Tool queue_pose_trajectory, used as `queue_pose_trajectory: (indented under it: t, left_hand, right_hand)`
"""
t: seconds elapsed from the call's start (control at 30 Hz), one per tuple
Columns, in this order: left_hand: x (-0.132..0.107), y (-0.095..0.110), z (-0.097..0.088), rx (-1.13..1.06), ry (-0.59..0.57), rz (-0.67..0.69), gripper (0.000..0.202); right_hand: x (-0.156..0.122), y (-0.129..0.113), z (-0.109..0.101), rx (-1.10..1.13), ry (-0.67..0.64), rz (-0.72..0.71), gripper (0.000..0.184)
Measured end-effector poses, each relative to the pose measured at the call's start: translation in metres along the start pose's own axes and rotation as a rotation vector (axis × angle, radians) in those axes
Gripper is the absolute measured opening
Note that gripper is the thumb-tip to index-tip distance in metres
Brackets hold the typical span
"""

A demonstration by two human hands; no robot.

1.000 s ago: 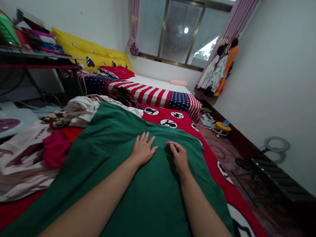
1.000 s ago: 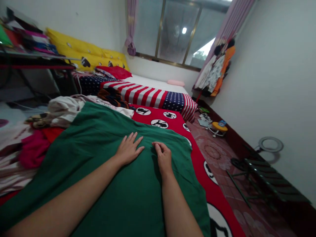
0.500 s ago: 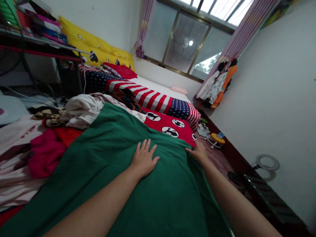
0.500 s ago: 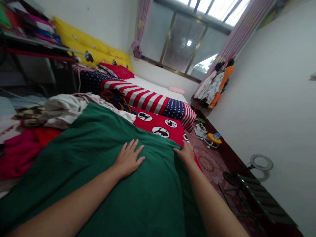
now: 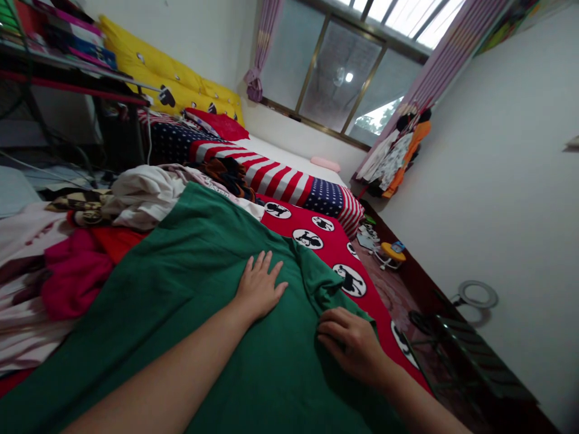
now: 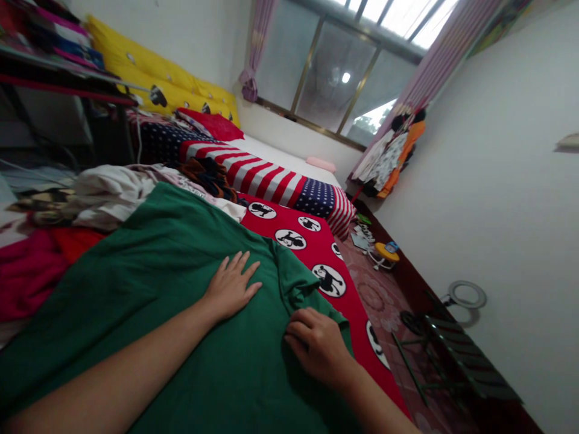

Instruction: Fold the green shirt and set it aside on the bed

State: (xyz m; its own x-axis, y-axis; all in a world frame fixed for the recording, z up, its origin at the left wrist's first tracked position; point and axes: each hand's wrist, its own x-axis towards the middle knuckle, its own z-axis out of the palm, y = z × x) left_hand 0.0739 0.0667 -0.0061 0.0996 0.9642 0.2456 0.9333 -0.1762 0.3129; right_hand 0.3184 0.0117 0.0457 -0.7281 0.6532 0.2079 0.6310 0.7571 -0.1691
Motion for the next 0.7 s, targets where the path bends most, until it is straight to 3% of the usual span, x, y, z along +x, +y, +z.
queue_pose_trajectory:
  t: [0.07, 0.17, 0.37, 0.43, 0.57, 0.7]
  left_hand:
    - [0.0, 0.0, 0.0, 0.002, -0.004, 0.0, 0.06]
    - [0.0, 0.0, -0.001, 0.005, -0.009, 0.003, 0.06]
    - [0.0, 0.0, -0.001, 0.013, -0.006, 0.011, 0.06]
    - [0.0, -0.001, 0.0, 0.014, -0.007, 0.009, 0.06]
    - [0.001, -0.001, 0.001, 0.01, -0.008, 0.005, 0.06]
    - [0.0, -0.002, 0.001, -0.001, -0.007, 0.008, 0.06]
  right_hand:
    - [-0.005, -0.001, 0.003, 0.034, 0.104, 0.1, 0.017]
    - [0.003, 0.016, 0.0, 0.097, 0.272, 0.346, 0.018]
    - [0.042, 0.063, -0.001, 0.393, 0.306, 0.843, 0.042]
    - [0.054, 0.077, 0.004, 0.501, 0.315, 0.945, 0.046]
    - [0.075, 0.091, 0.007, 0.535, 0.386, 0.928, 0.027]
    - [0.093, 0.091, -0.01, 0.503, 0.536, 0.796, 0.018]
